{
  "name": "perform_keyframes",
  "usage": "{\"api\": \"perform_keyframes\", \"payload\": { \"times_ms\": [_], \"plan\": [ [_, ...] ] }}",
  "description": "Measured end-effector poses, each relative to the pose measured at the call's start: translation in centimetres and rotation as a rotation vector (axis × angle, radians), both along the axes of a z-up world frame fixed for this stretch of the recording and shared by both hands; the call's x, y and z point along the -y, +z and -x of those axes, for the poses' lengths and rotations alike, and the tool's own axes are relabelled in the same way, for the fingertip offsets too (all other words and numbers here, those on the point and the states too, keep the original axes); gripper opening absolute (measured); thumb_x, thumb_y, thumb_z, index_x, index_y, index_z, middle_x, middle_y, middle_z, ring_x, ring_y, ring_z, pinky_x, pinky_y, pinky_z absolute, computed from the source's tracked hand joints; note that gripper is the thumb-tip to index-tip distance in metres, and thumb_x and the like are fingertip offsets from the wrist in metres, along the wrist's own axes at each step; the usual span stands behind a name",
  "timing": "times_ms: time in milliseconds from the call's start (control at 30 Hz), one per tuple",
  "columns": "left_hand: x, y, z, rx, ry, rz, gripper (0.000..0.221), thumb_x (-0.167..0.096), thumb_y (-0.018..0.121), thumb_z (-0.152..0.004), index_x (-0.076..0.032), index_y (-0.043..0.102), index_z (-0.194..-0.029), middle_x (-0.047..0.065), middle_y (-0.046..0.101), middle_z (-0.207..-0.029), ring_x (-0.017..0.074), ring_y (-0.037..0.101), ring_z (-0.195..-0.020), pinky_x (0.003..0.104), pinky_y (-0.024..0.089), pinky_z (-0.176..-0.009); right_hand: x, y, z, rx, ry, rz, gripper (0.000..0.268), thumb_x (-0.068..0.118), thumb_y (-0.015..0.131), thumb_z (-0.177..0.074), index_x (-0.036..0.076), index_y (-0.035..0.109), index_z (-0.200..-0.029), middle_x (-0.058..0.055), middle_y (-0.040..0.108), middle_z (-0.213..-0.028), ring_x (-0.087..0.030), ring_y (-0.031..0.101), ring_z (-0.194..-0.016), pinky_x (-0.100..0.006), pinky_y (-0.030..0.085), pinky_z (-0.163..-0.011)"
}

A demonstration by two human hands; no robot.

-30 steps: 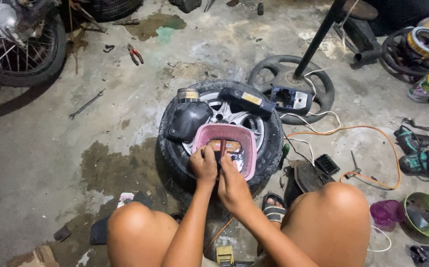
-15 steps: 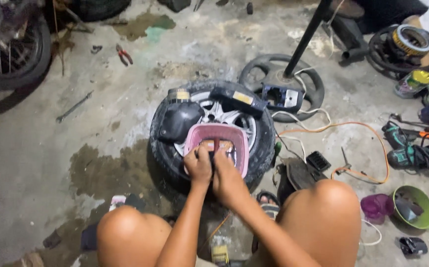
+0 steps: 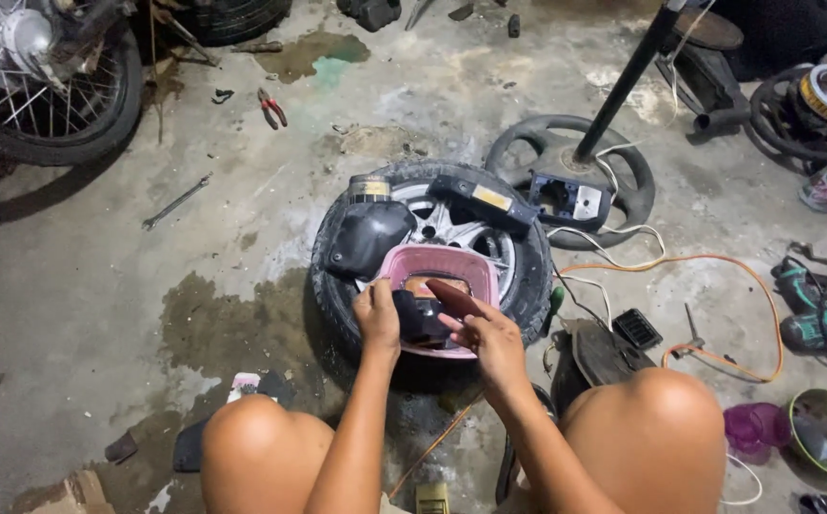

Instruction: The person scrubs a black motorcycle part with a brush and water in a pink basin placed on a tire. They repeatedly dip the part into the basin and scrub its surfaces.

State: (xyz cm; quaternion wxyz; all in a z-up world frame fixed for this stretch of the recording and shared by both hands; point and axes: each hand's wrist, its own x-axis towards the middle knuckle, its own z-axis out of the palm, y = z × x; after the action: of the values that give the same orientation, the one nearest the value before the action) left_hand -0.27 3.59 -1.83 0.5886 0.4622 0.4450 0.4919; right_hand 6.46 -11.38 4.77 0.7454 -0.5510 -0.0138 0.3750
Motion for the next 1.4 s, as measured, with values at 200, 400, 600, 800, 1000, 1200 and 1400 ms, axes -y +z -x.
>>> {"api": "perform_keyframes", "payload": {
  "times_ms": [200,400,600,800,1000,1200,1400],
  "plan": [
    [-1.3,1.0,-0.1,0.184,-0.010,0.189,0.031,-0.020,0.064,-0.079,-0.017,0.051,-0.052,-0.001,0.045,-0.044,0.0086,0.042,-0.039,0.023,0.030,-0.038,-0.6,0.3,1.2,0.207,-0.043,0.045,0.031,-0.002,0.069,-0.088,-0.004,0.074,-0.119,-0.026,0.076,-0.103,-0.036,0.077,-0.094,-0.034,0.063,-0.070],
    [-3.1,-2.3,0.9,0.230,-0.064,0.265,0.026,-0.019,0.065,-0.076,-0.015,0.054,-0.053,0.001,0.045,-0.042,0.0113,0.046,-0.035,0.023,0.031,-0.033,-0.9,1.8,2.7,0.439,-0.023,0.123,0.026,0.001,0.073,-0.089,0.004,0.080,-0.114,-0.019,0.081,-0.092,-0.020,0.077,-0.088,-0.030,0.063,-0.075],
    [-4.2,-4.6,1.1,0.257,-0.086,0.258,0.022,-0.018,0.066,-0.072,-0.013,0.055,-0.053,0.003,0.044,-0.043,0.0117,0.047,-0.034,0.022,0.032,-0.033,-1.2,4.9,4.7,0.541,-0.058,0.031,0.029,-0.004,0.068,-0.090,0.000,0.078,-0.117,-0.018,0.080,-0.102,-0.018,0.071,-0.098,-0.036,0.059,-0.092],
    [-1.5,0.7,0.7,0.243,-0.102,0.251,0.024,-0.017,0.066,-0.072,-0.012,0.055,-0.052,0.005,0.045,-0.042,0.0118,0.047,-0.035,0.023,0.031,-0.034,-0.7,5.3,5.7,0.756,0.010,0.162,0.033,0.000,0.069,-0.088,0.005,0.077,-0.120,-0.019,0.079,-0.115,-0.029,0.071,-0.117,-0.039,0.055,-0.101],
    [-0.5,1.0,0.1,0.123,-0.100,0.151,0.021,-0.019,0.066,-0.075,-0.012,0.060,-0.056,0.004,0.052,-0.048,0.0119,0.049,-0.044,0.024,0.036,-0.043,-0.6,3.0,5.3,1.031,-0.013,0.160,0.033,0.006,0.077,-0.082,0.005,0.078,-0.115,-0.016,0.079,-0.111,-0.034,0.074,-0.110,-0.041,0.057,-0.095],
    [1.7,3.6,-0.2,0.180,-0.186,0.075,0.028,-0.014,0.050,-0.082,-0.004,0.067,-0.062,0.008,0.069,-0.061,0.0173,0.065,-0.055,0.031,0.054,-0.053,-0.4,4.2,4.8,1.291,0.023,0.130,0.018,0.011,0.070,-0.089,0.008,0.072,-0.107,-0.009,0.077,-0.109,-0.024,0.074,-0.102,-0.034,0.054,-0.094],
    [1.7,2.8,0.1,0.077,-0.114,0.089,0.024,-0.018,0.054,-0.082,-0.010,0.065,-0.062,-0.002,0.061,-0.062,0.0124,0.055,-0.060,0.031,0.047,-0.056,-1.2,0.3,4.0,1.335,0.080,0.125,0.029,0.009,0.062,-0.096,0.002,0.062,-0.124,-0.014,0.072,-0.115,-0.029,0.071,-0.107,-0.038,0.054,-0.096]
  ]
}}
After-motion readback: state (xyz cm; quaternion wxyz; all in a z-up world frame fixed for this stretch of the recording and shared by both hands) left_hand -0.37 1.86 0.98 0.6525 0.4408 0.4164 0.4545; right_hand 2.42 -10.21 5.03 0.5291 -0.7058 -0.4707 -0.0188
